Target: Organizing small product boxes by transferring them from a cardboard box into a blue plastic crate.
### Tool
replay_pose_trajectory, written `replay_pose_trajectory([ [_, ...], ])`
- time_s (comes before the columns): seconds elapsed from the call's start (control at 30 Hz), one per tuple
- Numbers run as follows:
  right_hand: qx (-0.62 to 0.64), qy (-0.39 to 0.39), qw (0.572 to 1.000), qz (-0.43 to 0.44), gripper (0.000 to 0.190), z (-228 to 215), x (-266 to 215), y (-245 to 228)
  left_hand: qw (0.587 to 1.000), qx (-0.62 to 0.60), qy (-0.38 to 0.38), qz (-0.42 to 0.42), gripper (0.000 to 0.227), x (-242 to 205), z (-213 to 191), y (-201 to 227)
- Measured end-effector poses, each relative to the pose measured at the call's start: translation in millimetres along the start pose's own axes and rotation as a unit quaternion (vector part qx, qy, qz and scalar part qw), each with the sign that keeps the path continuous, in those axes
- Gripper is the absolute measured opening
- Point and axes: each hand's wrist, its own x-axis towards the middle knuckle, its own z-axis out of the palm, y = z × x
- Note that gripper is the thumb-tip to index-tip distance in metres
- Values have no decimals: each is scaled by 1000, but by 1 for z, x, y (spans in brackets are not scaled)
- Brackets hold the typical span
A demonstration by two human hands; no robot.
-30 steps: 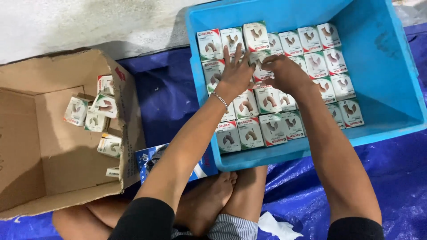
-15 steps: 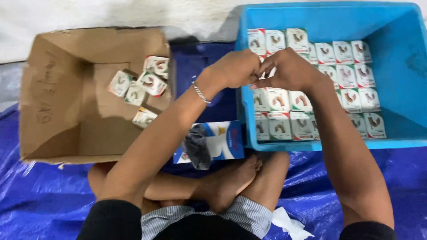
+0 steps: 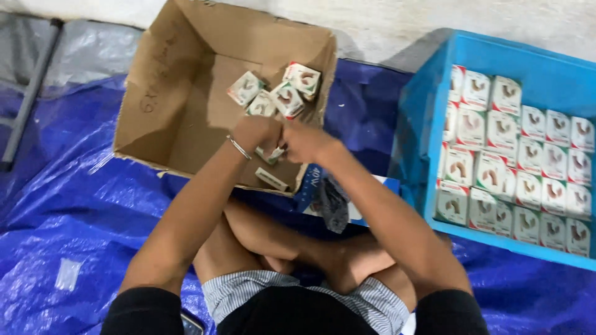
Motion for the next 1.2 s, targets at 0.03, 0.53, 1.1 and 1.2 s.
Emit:
replay_pose_trajectory([
  [0.03, 2, -5, 1000, -4, 27, 35, 17, 14, 1000, -5, -3, -3, 32, 13, 30, -9],
  [0.53, -182, -175, 958, 136, 20, 166, 27, 28, 819, -8, 569, 73, 19, 142, 272, -39],
  [1.1, 168, 49, 984, 21, 39, -36, -55, -4, 930, -288, 119, 194, 47, -50, -18, -30],
  [1.2, 246, 73, 965, 47, 42, -33, -87, 6, 936, -270, 147, 173, 58, -64, -22, -6],
])
